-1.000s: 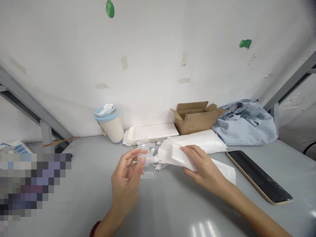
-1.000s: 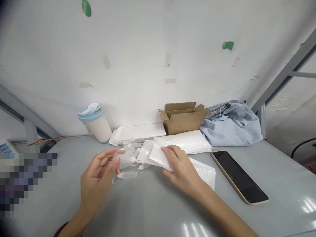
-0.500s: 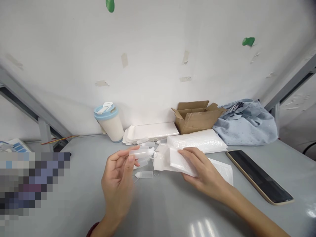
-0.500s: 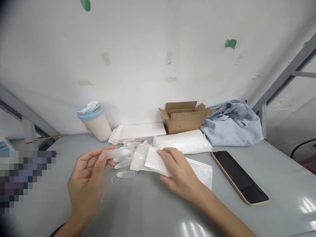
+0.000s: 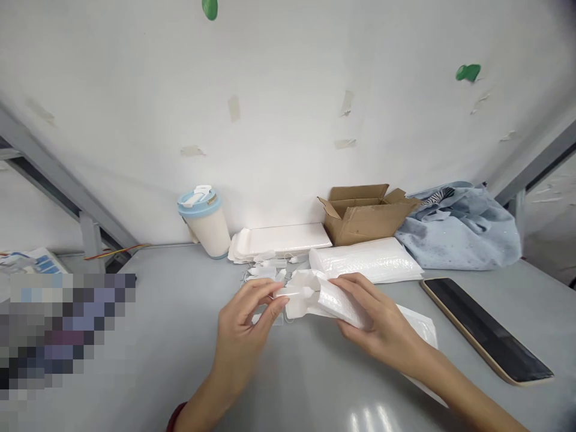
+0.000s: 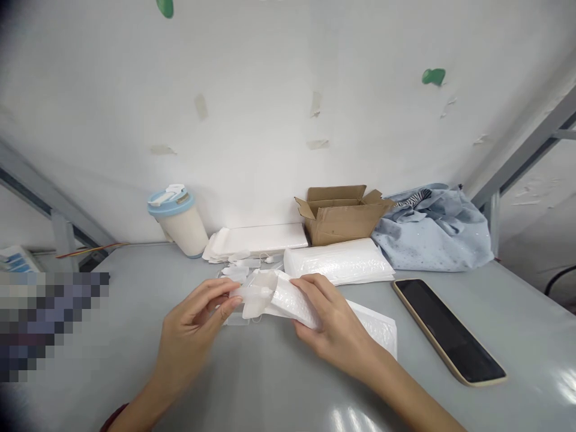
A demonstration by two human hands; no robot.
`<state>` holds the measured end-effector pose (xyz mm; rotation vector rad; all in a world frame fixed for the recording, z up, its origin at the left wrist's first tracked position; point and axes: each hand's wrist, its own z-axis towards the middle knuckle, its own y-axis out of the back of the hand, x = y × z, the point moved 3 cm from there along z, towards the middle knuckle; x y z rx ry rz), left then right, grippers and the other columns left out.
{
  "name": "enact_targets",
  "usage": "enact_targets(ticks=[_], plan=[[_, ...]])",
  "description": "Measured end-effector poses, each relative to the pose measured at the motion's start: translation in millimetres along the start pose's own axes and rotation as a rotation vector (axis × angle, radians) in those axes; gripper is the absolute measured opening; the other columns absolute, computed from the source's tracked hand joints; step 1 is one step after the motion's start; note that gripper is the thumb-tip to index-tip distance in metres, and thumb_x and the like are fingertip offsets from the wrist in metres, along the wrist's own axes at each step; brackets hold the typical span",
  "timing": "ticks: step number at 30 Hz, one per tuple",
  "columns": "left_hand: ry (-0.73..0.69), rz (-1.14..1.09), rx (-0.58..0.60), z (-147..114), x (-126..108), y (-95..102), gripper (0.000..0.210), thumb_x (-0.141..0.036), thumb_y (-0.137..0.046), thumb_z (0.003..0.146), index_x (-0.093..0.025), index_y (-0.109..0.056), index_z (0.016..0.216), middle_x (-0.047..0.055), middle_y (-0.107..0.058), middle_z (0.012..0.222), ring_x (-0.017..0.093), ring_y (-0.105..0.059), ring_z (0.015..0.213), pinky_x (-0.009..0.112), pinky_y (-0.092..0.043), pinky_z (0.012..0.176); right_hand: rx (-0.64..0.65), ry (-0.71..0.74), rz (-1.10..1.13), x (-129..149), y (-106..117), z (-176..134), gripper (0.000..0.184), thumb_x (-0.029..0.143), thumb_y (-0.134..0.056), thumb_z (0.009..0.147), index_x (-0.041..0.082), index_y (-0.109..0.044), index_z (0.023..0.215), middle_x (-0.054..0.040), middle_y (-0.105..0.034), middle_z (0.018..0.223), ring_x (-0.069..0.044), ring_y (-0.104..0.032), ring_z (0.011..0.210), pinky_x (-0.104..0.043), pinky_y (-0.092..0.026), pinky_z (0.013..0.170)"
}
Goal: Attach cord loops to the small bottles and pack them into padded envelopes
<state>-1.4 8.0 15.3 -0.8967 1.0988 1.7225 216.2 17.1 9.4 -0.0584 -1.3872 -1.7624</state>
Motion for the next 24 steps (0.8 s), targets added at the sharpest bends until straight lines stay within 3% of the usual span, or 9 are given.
enact_targets(ticks=[6, 9, 12, 17, 21, 24], plan=[[0.108, -0.033, -0.154, 1, -4, 9.0, 0.025, -0.035, -0.069, 0.072, -0.020, -0.064, 0.091, 0.003, -0.068, 0.088, 0.016, -0.065, 0.079, 0.025, -0.056, 0.069, -0.025, 0.077, -0.052, 4, 4, -3, 0.058, 0.016, -0.053, 0.077, 0.026, -0.036, 0.131, -0.0105, -0.046, 0.120, -0.024, -0.051, 0.108, -0.038, -0.049, 0.086], [0.115, -0.070, -0.270, 0, -10, 13.2, 0.025, -0.037, -0.068, 0.073, -0.018, -0.063, 0.089, 0.005, -0.068, 0.091, 0.019, -0.065, 0.085, 0.030, -0.055, 0.076, -0.090, 0.160, -0.131, 5, 9, -4, 0.061, 0.014, -0.052, 0.076, 0.025, -0.034, 0.133, -0.0120, -0.047, 0.118, -0.026, -0.051, 0.107, -0.039, -0.050, 0.084], [0.107, -0.111, -0.309, 0, -13, 14.7, 0.021, -0.036, -0.067, 0.073, -0.018, -0.062, 0.084, 0.004, -0.068, 0.092, 0.019, -0.065, 0.088, 0.030, -0.055, 0.079, -0.159, 0.238, -0.215, 5, 13, -5, 0.065, 0.011, -0.050, 0.074, 0.023, -0.032, 0.135, -0.0131, -0.048, 0.117, -0.028, -0.051, 0.105, -0.042, -0.049, 0.082], [0.040, -0.112, -0.219, -2, -4, 7.0, 0.015, -0.030, -0.069, 0.072, -0.019, -0.061, 0.079, 0.003, -0.065, 0.091, 0.017, -0.063, 0.086, 0.026, -0.055, 0.073, -0.169, 0.269, -0.238, 7, 12, -3, 0.067, 0.009, -0.049, 0.073, 0.022, -0.031, 0.136, -0.0139, -0.049, 0.115, -0.028, -0.051, 0.104, -0.043, -0.049, 0.080], [-0.016, -0.056, -0.015, -7, 3, -7.8, 0.010, -0.028, -0.063, 0.079, -0.020, -0.065, 0.073, 0.004, -0.064, 0.091, 0.017, -0.062, 0.084, 0.024, -0.053, 0.066, -0.147, 0.298, -0.228, 12, 6, -3, 0.065, 0.008, -0.048, 0.073, 0.021, -0.033, 0.135, -0.0135, -0.051, 0.112, -0.027, -0.052, 0.101, -0.042, -0.049, 0.080], [-0.130, 0.095, 0.130, -10, 2, -15.5, 0.017, -0.026, -0.054, 0.085, -0.022, -0.069, 0.079, 0.005, -0.063, 0.094, 0.017, -0.059, 0.085, 0.028, -0.051, 0.070, -0.137, 0.309, -0.228, 12, 1, -4, 0.064, 0.006, -0.048, 0.072, 0.019, -0.034, 0.134, -0.0140, -0.051, 0.112, -0.027, -0.052, 0.100, -0.042, -0.049, 0.079]])
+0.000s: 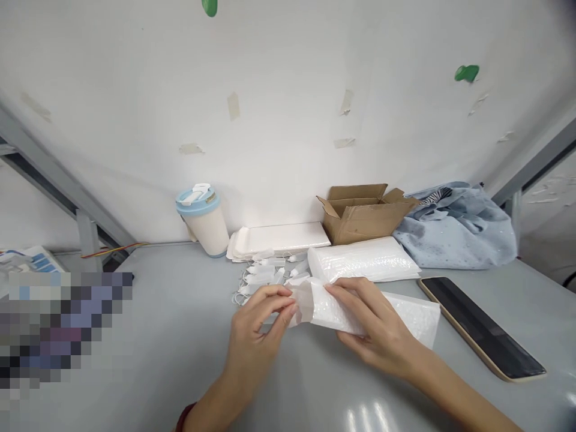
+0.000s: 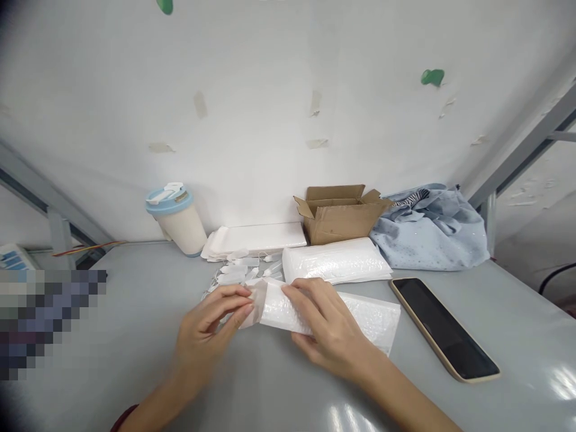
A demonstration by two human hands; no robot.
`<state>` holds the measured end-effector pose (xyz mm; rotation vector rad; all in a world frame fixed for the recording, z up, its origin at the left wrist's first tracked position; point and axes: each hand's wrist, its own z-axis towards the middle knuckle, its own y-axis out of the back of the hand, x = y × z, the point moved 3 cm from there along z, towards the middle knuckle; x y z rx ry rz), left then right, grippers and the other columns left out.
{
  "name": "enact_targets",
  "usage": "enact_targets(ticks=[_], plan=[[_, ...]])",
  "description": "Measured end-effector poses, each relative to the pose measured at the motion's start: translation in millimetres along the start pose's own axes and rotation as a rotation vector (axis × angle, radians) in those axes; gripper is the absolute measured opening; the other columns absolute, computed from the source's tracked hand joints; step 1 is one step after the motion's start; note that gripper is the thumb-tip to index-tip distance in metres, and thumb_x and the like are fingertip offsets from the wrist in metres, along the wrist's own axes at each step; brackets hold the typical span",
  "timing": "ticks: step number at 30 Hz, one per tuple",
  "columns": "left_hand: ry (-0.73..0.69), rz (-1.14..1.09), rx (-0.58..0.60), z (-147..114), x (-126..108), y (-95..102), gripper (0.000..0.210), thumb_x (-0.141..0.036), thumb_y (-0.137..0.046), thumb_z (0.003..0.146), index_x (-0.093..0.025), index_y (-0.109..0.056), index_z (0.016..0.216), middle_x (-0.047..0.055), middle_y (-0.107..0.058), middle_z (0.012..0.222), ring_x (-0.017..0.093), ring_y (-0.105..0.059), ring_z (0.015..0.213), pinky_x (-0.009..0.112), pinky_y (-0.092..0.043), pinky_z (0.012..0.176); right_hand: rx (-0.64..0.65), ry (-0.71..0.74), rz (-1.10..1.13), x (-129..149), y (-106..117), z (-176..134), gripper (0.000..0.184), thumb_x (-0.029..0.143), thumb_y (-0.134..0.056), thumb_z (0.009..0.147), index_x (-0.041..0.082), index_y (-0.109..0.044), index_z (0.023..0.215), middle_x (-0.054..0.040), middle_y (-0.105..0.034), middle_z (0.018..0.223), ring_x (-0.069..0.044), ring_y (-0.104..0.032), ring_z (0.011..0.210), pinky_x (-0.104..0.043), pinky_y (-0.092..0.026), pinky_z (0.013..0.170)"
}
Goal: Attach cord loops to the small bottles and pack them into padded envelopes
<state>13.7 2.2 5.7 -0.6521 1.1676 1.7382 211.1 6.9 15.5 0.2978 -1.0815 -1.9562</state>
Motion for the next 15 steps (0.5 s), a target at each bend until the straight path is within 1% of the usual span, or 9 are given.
enact_targets(ticks=[2, 4, 5, 6, 8, 9, 10, 13, 15], plan=[[-0.113, 0.131, 0.137, -1, -6, -2.1, 0.021, -0.028, -0.050, 0.087, -0.024, -0.070, 0.091, 0.007, -0.061, 0.104, 0.021, -0.056, 0.093, 0.035, -0.049, 0.079, -0.002, -0.012, -0.003, -1, -2, -1, 0.063, 0.005, -0.047, 0.072, 0.019, -0.035, 0.133, -0.0139, -0.051, 0.111, -0.026, -0.052, 0.100, -0.042, -0.049, 0.079], [-0.196, 0.223, 0.275, 0, -12, -0.4, 0.028, -0.031, -0.044, 0.089, -0.026, -0.066, 0.105, 0.008, -0.056, 0.114, 0.025, -0.049, 0.104, 0.041, -0.046, 0.086, 0.009, -0.035, -0.003, -3, -2, -1, 0.062, 0.006, -0.047, 0.073, 0.019, -0.037, 0.132, -0.0135, -0.052, 0.110, -0.026, -0.053, 0.099, -0.041, -0.050, 0.079], [-0.213, 0.251, 0.314, 1, -14, 2.5, 0.031, -0.031, -0.041, 0.090, -0.026, -0.064, 0.109, 0.008, -0.055, 0.117, 0.026, -0.046, 0.107, 0.043, -0.044, 0.088, 0.017, -0.047, -0.002, -4, -2, -1, 0.061, 0.006, -0.047, 0.073, 0.020, -0.037, 0.132, -0.0133, -0.052, 0.110, -0.026, -0.053, 0.099, -0.041, -0.050, 0.079], [-0.211, 0.273, 0.321, 3, -14, 6.6, 0.032, -0.030, -0.037, 0.091, -0.026, -0.063, 0.111, 0.008, -0.055, 0.117, 0.026, -0.045, 0.109, 0.044, -0.044, 0.088, 0.026, -0.060, -0.001, -5, -1, 0, 0.060, 0.007, -0.047, 0.074, 0.020, -0.037, 0.132, -0.0132, -0.052, 0.110, -0.026, -0.053, 0.100, -0.041, -0.050, 0.079], [-0.189, 0.316, 0.272, 10, -12, 16.0, 0.031, -0.028, -0.036, 0.091, -0.025, -0.063, 0.106, 0.008, -0.057, 0.111, 0.024, -0.048, 0.103, 0.041, -0.045, 0.085, 0.036, -0.091, -0.004, -8, 1, 0, 0.059, 0.009, -0.047, 0.076, 0.022, -0.037, 0.132, -0.0134, -0.052, 0.112, -0.026, -0.053, 0.102, -0.040, -0.051, 0.080], [-0.171, 0.343, 0.262, 13, -9, 19.3, 0.028, -0.026, -0.038, 0.091, -0.024, -0.063, 0.102, 0.008, -0.059, 0.106, 0.023, -0.050, 0.099, 0.039, -0.046, 0.082, 0.038, -0.112, -0.008, -9, 2, 0, 0.059, 0.010, -0.047, 0.076, 0.022, -0.037, 0.133, -0.0135, -0.051, 0.114, -0.026, -0.053, 0.104, -0.041, -0.051, 0.080], [-0.160, 0.373, 0.276, 14, -4, 20.9, 0.025, -0.024, -0.040, 0.089, -0.023, -0.063, 0.099, 0.007, -0.060, 0.101, 0.022, -0.052, 0.095, 0.036, -0.047, 0.079, 0.037, -0.133, -0.015, -11, 2, 0, 0.059, 0.011, -0.048, 0.077, 0.023, -0.036, 0.133, -0.0137, -0.050, 0.115, -0.027, -0.053, 0.105, -0.041, -0.051, 0.080], [-0.181, 0.476, 0.403, 13, 12, 15.9, 0.021, -0.017, -0.043, 0.084, -0.022, -0.061, 0.093, 0.005, -0.062, 0.089, 0.019, -0.056, 0.085, 0.030, -0.048, 0.071, 0.044, -0.196, -0.033, -16, 2, -1, 0.059, 0.016, -0.050, 0.079, 0.026, -0.034, 0.134, -0.0136, -0.048, 0.118, -0.028, -0.052, 0.107, -0.043, -0.051, 0.081], [-0.206, 0.532, 0.450, 8, 19, 9.6, 0.022, -0.013, -0.041, 0.082, -0.021, -0.061, 0.088, 0.005, -0.062, 0.082, 0.020, -0.057, 0.080, 0.030, -0.047, 0.069, 0.069, -0.227, -0.031, -19, 0, -2, 0.059, 0.017, -0.051, 0.079, 0.026, -0.033, 0.134, -0.0136, -0.046, 0.120, -0.029, -0.050, 0.109, -0.044, -0.050, 0.083]])
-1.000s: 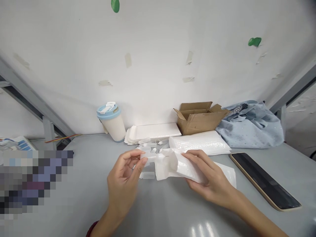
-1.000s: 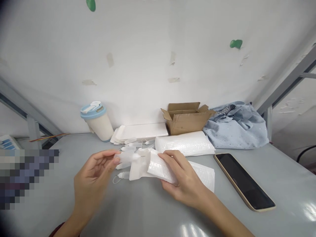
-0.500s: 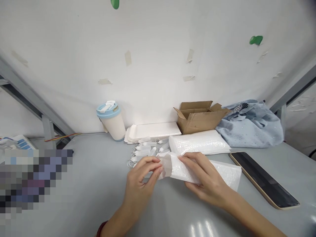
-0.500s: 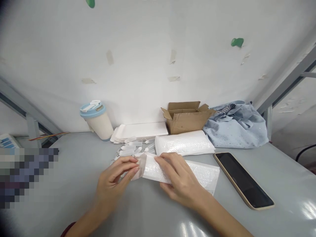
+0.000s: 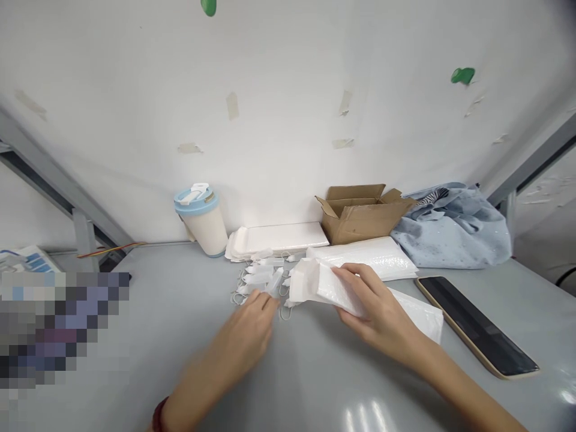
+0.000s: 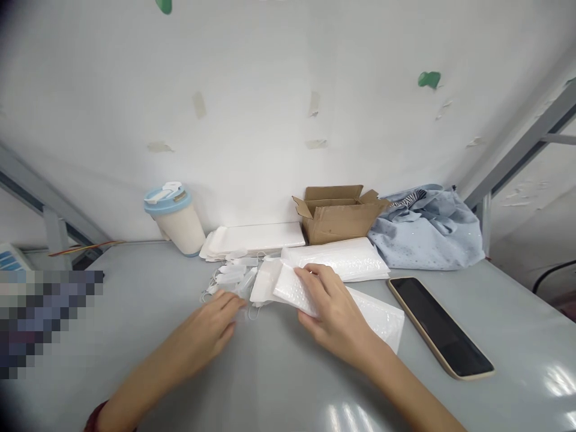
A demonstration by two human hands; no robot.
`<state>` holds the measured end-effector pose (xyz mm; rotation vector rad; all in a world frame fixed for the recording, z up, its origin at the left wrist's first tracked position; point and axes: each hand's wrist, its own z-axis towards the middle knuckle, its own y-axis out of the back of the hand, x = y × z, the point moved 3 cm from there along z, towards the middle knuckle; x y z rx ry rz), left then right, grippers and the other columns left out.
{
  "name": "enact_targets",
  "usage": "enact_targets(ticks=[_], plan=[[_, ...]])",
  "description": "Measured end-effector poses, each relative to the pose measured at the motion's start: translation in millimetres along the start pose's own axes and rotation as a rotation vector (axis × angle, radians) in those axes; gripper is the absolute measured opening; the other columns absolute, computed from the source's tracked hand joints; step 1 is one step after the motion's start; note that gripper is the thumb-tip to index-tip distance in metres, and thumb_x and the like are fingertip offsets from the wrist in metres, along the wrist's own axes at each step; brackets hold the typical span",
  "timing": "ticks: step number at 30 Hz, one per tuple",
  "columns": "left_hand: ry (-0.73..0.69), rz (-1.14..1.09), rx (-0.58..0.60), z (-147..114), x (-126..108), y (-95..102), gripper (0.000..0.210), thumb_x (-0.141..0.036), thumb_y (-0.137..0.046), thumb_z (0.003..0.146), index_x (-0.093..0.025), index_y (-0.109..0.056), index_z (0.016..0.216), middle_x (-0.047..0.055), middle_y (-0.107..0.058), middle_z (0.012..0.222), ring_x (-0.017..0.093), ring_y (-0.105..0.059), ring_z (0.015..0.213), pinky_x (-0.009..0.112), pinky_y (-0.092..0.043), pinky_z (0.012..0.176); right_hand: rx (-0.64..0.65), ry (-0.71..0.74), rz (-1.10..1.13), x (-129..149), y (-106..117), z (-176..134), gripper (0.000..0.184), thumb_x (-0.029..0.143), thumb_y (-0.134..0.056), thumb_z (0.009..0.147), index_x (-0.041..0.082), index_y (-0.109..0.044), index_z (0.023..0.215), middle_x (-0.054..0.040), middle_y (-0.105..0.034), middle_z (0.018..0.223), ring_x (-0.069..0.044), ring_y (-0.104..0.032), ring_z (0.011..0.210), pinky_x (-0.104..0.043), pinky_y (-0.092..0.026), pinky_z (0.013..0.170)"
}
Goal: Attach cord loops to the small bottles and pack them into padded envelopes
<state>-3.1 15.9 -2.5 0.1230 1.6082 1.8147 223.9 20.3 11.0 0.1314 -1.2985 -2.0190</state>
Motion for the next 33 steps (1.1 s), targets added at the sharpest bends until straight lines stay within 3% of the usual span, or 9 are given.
enact_targets(ticks=[4, 8, 12, 18, 20, 25, 28, 33], plan=[[-0.005, -0.031, 0.009, -2, -4, -4.0, 0.022, -0.013, -0.042, 0.080, -0.022, -0.060, 0.090, 0.004, -0.063, 0.083, 0.019, -0.059, 0.076, 0.028, -0.048, 0.065, 0.049, -0.035, 0.046, -3, -3, 1, 0.059, 0.017, -0.053, 0.078, 0.026, -0.033, 0.133, -0.0131, -0.042, 0.121, -0.028, -0.048, 0.112, -0.044, -0.049, 0.086], [0.131, -0.169, -0.078, 0, -3, 17.3, 0.023, -0.023, -0.049, 0.082, -0.024, -0.056, 0.104, 0.003, -0.065, 0.087, 0.017, -0.062, 0.073, 0.025, -0.049, 0.059, 0.053, -0.057, 0.096, -4, -3, 2, 0.060, 0.016, -0.053, 0.078, 0.026, -0.032, 0.133, -0.0119, -0.042, 0.120, -0.026, -0.048, 0.111, -0.042, -0.048, 0.087], [0.284, -0.385, -0.287, -2, 0, 38.5, 0.023, -0.034, -0.057, 0.080, -0.025, -0.059, 0.102, 0.003, -0.068, 0.092, 0.016, -0.065, 0.073, 0.023, -0.051, 0.055, 0.068, -0.068, 0.086, -2, -2, 2, 0.059, 0.017, -0.053, 0.078, 0.026, -0.033, 0.132, -0.0120, -0.042, 0.121, -0.027, -0.048, 0.112, -0.043, -0.048, 0.087], [0.385, -0.601, -0.695, -8, -5, 48.4, 0.022, -0.033, -0.061, 0.079, -0.021, -0.062, 0.097, 0.004, -0.069, 0.097, 0.016, -0.065, 0.081, 0.026, -0.055, 0.072, 0.084, -0.057, 0.091, -2, -4, 0, 0.060, 0.016, -0.053, 0.078, 0.026, -0.033, 0.134, -0.0123, -0.041, 0.123, -0.026, -0.047, 0.113, -0.043, -0.047, 0.088], [0.408, -0.614, -0.688, -7, -6, 41.7, 0.021, -0.034, -0.062, 0.079, -0.021, -0.063, 0.096, 0.003, -0.069, 0.096, 0.015, -0.065, 0.082, 0.025, -0.055, 0.071, 0.082, -0.046, 0.099, -1, -5, -1, 0.059, 0.016, -0.053, 0.078, 0.025, -0.034, 0.133, -0.0125, -0.041, 0.123, -0.026, -0.047, 0.112, -0.042, -0.047, 0.089], [0.334, -0.661, -0.446, 1, -5, 13.7, 0.020, -0.031, -0.060, 0.081, -0.024, -0.066, 0.099, 0.002, -0.068, 0.098, 0.015, -0.064, 0.086, 0.022, -0.055, 0.071, 0.050, 0.022, 0.133, 7, -4, -3, 0.059, 0.014, -0.052, 0.077, 0.021, -0.036, 0.133, -0.0130, -0.042, 0.121, -0.025, -0.047, 0.112, -0.038, -0.048, 0.089], [0.203, -0.636, -0.431, 3, -8, 7.7, 0.018, -0.026, -0.057, 0.084, -0.023, -0.068, 0.098, 0.003, -0.065, 0.102, 0.014, -0.064, 0.085, 0.021, -0.054, 0.070, 0.046, 0.060, 0.144, 11, -5, -3, 0.059, 0.013, -0.051, 0.077, 0.019, -0.037, 0.133, -0.0135, -0.043, 0.120, -0.024, -0.047, 0.112, -0.036, -0.048, 0.089], [0.041, -0.423, -0.471, 2, -18, 8.2, 0.016, -0.015, -0.063, 0.079, -0.019, -0.067, 0.093, 0.002, -0.070, 0.085, 0.011, -0.065, 0.072, 0.019, -0.052, 0.066, 0.056, 0.085, 0.156, 16, -5, -2, 0.059, 0.011, -0.050, 0.076, 0.016, -0.038, 0.133, -0.0140, -0.044, 0.119, -0.022, -0.048, 0.112, -0.034, -0.048, 0.089]])
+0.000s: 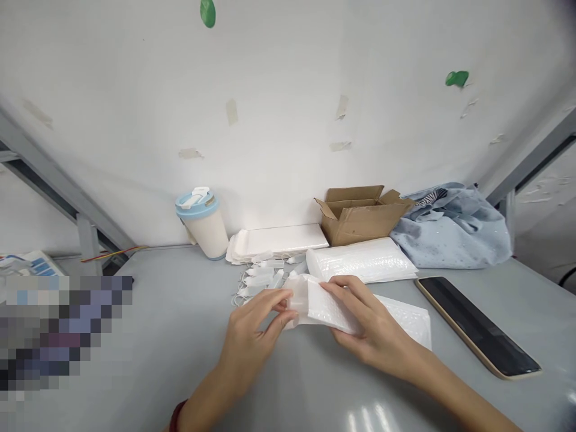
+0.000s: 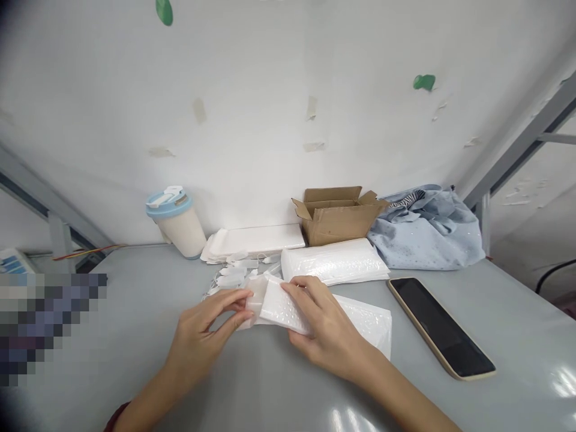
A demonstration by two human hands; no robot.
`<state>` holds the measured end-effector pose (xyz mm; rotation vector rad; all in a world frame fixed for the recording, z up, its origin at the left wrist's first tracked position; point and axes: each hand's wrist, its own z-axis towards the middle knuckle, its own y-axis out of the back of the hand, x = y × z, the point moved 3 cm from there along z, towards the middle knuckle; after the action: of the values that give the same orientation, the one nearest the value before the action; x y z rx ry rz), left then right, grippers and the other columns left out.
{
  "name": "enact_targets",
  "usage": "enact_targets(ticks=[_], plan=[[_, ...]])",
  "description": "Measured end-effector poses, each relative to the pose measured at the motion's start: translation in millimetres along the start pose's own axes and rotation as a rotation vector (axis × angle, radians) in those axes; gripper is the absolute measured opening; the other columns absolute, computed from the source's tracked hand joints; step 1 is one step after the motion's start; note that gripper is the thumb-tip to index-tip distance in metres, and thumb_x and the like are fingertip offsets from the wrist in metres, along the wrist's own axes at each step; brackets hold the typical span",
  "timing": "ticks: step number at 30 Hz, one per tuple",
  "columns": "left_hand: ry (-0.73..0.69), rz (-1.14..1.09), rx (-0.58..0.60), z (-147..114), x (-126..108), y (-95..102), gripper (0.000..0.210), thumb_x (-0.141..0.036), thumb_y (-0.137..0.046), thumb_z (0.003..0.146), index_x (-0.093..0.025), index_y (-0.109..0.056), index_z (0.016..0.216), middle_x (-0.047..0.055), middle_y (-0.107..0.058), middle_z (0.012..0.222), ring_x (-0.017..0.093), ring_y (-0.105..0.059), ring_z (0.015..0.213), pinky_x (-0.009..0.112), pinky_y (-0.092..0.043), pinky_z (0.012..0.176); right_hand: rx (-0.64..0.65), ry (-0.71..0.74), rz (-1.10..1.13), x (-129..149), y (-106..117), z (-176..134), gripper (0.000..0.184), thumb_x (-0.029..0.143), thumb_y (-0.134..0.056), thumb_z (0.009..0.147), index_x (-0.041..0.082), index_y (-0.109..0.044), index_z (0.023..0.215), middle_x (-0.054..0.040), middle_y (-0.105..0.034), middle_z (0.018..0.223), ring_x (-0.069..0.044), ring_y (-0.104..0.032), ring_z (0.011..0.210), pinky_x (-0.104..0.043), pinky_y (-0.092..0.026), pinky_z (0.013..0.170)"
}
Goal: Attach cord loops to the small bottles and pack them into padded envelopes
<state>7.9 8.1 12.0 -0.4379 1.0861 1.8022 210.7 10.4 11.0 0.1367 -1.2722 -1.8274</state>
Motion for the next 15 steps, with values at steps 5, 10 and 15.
enact_targets(ticks=[5, 10, 15], plan=[[-0.172, -0.032, 0.061, -5, -6, -11.8, 0.020, -0.005, -0.053, 0.081, -0.018, -0.067, 0.088, 0.004, -0.070, 0.089, 0.012, -0.065, 0.078, 0.019, -0.052, 0.070, 0.041, 0.025, 0.011, 11, -6, -2, 0.061, 0.008, -0.050, 0.072, 0.016, -0.040, 0.131, -0.0136, -0.046, 0.118, -0.022, -0.049, 0.109, -0.035, -0.049, 0.088], [-0.102, -0.113, 0.218, -5, -9, -19.8, 0.033, -0.003, -0.040, 0.083, -0.018, -0.067, 0.071, 0.002, -0.067, 0.072, 0.011, -0.061, 0.064, 0.020, -0.051, 0.064, 0.067, 0.080, 0.046, 17, -14, -4, 0.063, 0.006, -0.050, 0.071, 0.013, -0.038, 0.132, -0.0140, -0.048, 0.116, -0.022, -0.049, 0.108, -0.035, -0.049, 0.088], [0.079, -0.174, 0.072, -1, -6, -5.7, 0.016, -0.012, -0.053, 0.082, -0.019, -0.067, 0.080, 0.002, -0.067, 0.081, 0.013, -0.062, 0.075, 0.021, -0.050, 0.071, 0.051, 0.037, 0.046, 12, -5, -2, 0.061, 0.009, -0.050, 0.073, 0.016, -0.038, 0.132, -0.0137, -0.047, 0.117, -0.022, -0.049, 0.110, -0.034, -0.049, 0.087]])
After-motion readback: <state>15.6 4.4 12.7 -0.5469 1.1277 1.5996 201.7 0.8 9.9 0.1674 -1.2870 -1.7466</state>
